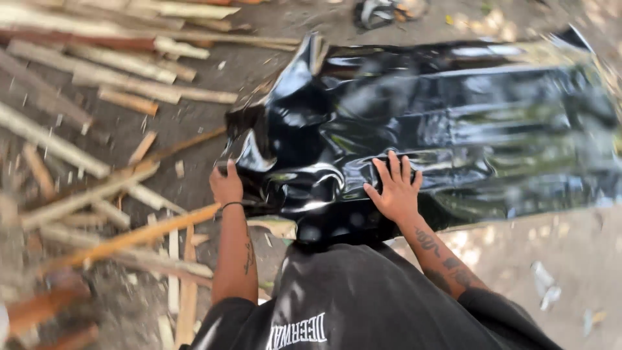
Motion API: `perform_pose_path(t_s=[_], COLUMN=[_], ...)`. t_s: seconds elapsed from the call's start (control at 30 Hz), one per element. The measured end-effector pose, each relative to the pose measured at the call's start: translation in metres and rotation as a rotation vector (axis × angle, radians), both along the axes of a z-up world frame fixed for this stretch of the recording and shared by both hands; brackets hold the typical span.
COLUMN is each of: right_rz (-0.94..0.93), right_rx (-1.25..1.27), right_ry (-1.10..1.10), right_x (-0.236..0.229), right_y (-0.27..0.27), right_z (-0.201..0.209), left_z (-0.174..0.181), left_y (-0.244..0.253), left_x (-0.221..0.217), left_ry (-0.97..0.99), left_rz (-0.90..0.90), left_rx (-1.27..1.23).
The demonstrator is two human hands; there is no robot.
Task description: Spreading and aligning a large black vinyl upholstery sheet over a metal furniture frame.
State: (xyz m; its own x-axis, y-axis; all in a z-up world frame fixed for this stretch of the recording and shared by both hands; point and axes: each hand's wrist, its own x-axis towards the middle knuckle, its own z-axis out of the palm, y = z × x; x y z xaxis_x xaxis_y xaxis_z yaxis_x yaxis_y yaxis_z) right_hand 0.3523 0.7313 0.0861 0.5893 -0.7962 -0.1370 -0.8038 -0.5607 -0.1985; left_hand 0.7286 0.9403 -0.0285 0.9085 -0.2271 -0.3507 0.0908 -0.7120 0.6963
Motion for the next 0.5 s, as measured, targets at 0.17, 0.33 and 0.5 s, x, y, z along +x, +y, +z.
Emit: perform_pose_path(t_s=[0.17,0.33,0.5], right_rz=[-0.009,-0.261,-0.443], right_rx=[-0.045,-0.295,-0.226], right_ry=[-0.043,-0.137,-0.032], right_x=[-0.003,-0.067,-0.144], right_y=[0.001,-0.054,-0.126], right_z=[-0.016,-0.046,-0.024], left_z=[-0.075,-0.098,-0.094], left_y=[-0.019,-0.018,-0.019], left_x=[0.021,0.035,0.035], left_ry=[0.336,0.315,0.284], left_rz=[-0.114,-0.051,0.013], left_rx=[0.073,0.089,0.117])
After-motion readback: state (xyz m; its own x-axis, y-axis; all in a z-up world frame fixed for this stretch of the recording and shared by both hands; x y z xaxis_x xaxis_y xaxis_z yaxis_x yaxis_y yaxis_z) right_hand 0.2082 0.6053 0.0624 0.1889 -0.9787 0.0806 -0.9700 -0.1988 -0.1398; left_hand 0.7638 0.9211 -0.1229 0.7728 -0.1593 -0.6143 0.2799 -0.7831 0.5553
